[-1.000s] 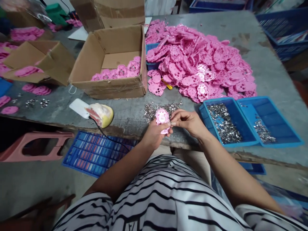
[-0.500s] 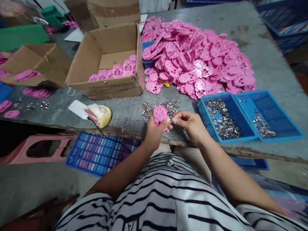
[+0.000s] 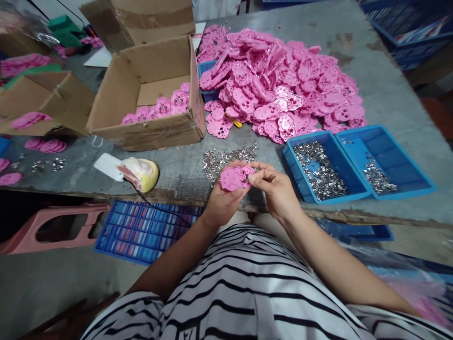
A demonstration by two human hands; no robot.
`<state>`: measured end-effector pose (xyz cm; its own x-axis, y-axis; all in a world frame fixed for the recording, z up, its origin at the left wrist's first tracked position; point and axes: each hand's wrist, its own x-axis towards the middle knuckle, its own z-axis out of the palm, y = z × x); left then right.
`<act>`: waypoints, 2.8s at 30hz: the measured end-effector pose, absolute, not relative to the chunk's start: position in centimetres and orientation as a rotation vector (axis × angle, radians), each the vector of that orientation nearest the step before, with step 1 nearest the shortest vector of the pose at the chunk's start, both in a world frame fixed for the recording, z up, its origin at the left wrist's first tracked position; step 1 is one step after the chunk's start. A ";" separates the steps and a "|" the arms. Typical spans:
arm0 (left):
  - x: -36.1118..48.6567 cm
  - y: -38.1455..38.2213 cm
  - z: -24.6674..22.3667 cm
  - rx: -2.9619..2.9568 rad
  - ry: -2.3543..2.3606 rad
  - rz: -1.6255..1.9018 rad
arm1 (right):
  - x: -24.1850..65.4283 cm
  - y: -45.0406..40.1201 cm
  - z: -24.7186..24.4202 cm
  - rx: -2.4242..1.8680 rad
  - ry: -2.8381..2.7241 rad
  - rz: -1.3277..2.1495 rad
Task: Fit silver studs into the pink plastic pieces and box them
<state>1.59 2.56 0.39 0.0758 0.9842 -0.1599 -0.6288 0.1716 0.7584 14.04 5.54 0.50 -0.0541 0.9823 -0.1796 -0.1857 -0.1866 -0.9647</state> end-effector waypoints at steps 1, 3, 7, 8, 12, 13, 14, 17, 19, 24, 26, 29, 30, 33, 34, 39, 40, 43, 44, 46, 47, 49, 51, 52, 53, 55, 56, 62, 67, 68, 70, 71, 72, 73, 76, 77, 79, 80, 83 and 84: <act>1.7 2.6 0.5 0.601 0.789 1.322 | 14.0 5.5 0.5 -1.174 -0.995 1.475; 1.8 2.6 0.7 0.626 0.830 1.335 | 13.9 5.3 0.6 -1.178 -0.994 1.497; 2.0 2.7 0.9 0.647 0.850 1.358 | 13.9 5.3 0.8 -1.192 -1.006 1.493; 2.0 2.7 0.9 0.650 0.850 1.359 | 13.9 5.4 0.8 -1.193 -1.014 1.492; 2.0 2.7 0.7 0.652 0.824 1.364 | 14.0 5.5 0.7 -1.193 -1.048 1.484; 1.9 2.7 0.6 0.651 0.807 1.367 | 14.0 5.5 0.7 -1.194 -1.050 1.482; 1.9 2.7 0.5 0.650 0.785 1.371 | 14.0 5.5 0.7 -1.196 -1.051 1.481; 1.9 2.7 0.3 0.646 0.739 1.389 | 14.0 5.5 0.6 -1.191 -1.062 1.478; 1.9 2.7 0.1 0.647 0.745 1.393 | 14.0 5.5 0.6 -1.183 -1.072 1.472; 1.7 2.7 -0.2 0.681 0.750 1.403 | 13.8 5.6 0.5 -1.176 -1.031 1.489; 1.6 2.7 -0.3 0.698 0.752 1.401 | 13.8 5.6 0.5 -1.178 -1.031 1.493; 1.4 2.8 -0.5 0.715 0.775 1.396 | 13.9 5.7 0.5 -1.189 -1.057 1.487; 1.4 2.8 -0.6 0.719 0.775 1.398 | 13.9 5.7 0.6 -1.190 -1.057 1.494; 1.4 3.0 -0.7 0.733 0.753 1.405 | 13.9 5.8 0.7 -1.173 -1.022 1.545; 1.4 3.0 -0.7 0.738 0.742 1.407 | 13.9 5.8 0.8 -1.165 -1.004 1.561; 1.4 3.1 -1.0 0.750 0.728 1.412 | 13.9 5.9 0.8 -1.172 -0.987 1.583; 1.4 3.1 -1.0 0.752 0.740 1.412 | 13.9 6.0 0.8 -1.173 -0.992 1.582; 1.3 3.1 -1.2 0.765 0.759 1.410 | 13.9 6.0 0.6 -1.158 -0.993 1.599; 1.3 3.1 -1.2 0.772 0.758 1.409 | 14.0 6.0 0.6 -1.153 -0.995 1.607; 1.3 3.2 -1.3 0.783 0.755 1.404 | 14.0 6.0 0.6 -1.150 -1.006 1.612; 1.3 3.2 -1.3 0.787 0.755 1.402 | 14.0 6.0 0.5 -1.149 -1.011 1.609; 1.3 3.2 -1.4 0.796 0.746 1.413 | 13.9 6.0 0.5 -1.151 -1.011 1.597; 1.3 3.2 -1.5 0.808 0.723 1.437 | 13.8 5.9 0.5 -1.161 -1.001 1.578; 1.4 3.2 -1.5 0.813 0.716 1.451 | 13.7 5.8 0.4 -1.167 -1.003 1.566; 1.4 3.1 -1.5 0.815 0.717 1.462 | 13.6 5.8 0.4 -1.172 -1.011 1.549; 1.5 3.1 -1.5 0.813 0.740 1.475 | 13.3 5.5 0.1 -1.170 -1.040 1.489; 1.6 3.1 -1.5 0.811 0.757 1.480 | 13.1 5.4 0.0 -1.159 -1.044 1.459; 1.6 2.7 -1.9 0.750 0.780 1.470 | 12.6 5.2 -1.9 -1.084 -1.069 1.431; 0.3 2.3 -2.5 0.589 0.800 1.360 | 16.2 7.1 -2.6 -1.418 -1.518 0.896; 0.0 2.2 -2.6 0.562 0.803 1.340 | 16.9 7.5 -2.4 -1.593 -1.658 0.720; -0.4 2.1 -2.7 0.509 0.796 1.320 | 17.7 8.2 -1.7 -1.964 -1.989 0.450; -0.5 2.1 -2.7 0.480 0.786 1.317 | 17.8 8.4 -1.3 -2.115 -2.156 0.376; -0.6 2.0 -2.7 0.453 0.776 1.315 | 17.8 8.6 -1.0 -2.220 -2.298 0.323; -0.6 2.0 -2.7 0.430 0.766 1.313 | 17.7 8.7 -0.7 -2.277 -2.409 0.282; -0.5 1.9 -2.6 0.403 0.752 1.294 | 17.2 8.9 -0.1 -2.263 -2.580 0.199; -0.5 1.9 -2.5 0.405 0.749 1.291 | 17.0 9.0 0.0 -2.236 -2.607 0.188; -0.6 2.0 -2.4 0.406 0.742 1.293 | 16.8 9.1 -0.2 -2.167 -2.637 0.195; -0.8 2.0 -2.4 0.401 0.740 1.298 | 16.7 9.1 -0.4 -2.122 -2.644 0.212; -1.4 2.1 -2.3 0.372 0.747 1.315 | 16.3 9.6 -1.3 -2.000 -2.571 0.296; -1.6 2.1 -2.3 0.361 0.755 1.322 | 16.3 9.9 -1.7 -1.971 -2.509 0.340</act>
<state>-1.61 2.09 -2.27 0.0592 0.9555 -0.2890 -0.7342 0.2378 0.6359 16.29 9.86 -1.66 -0.2438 0.9525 -0.1824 0.9667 0.2236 -0.1243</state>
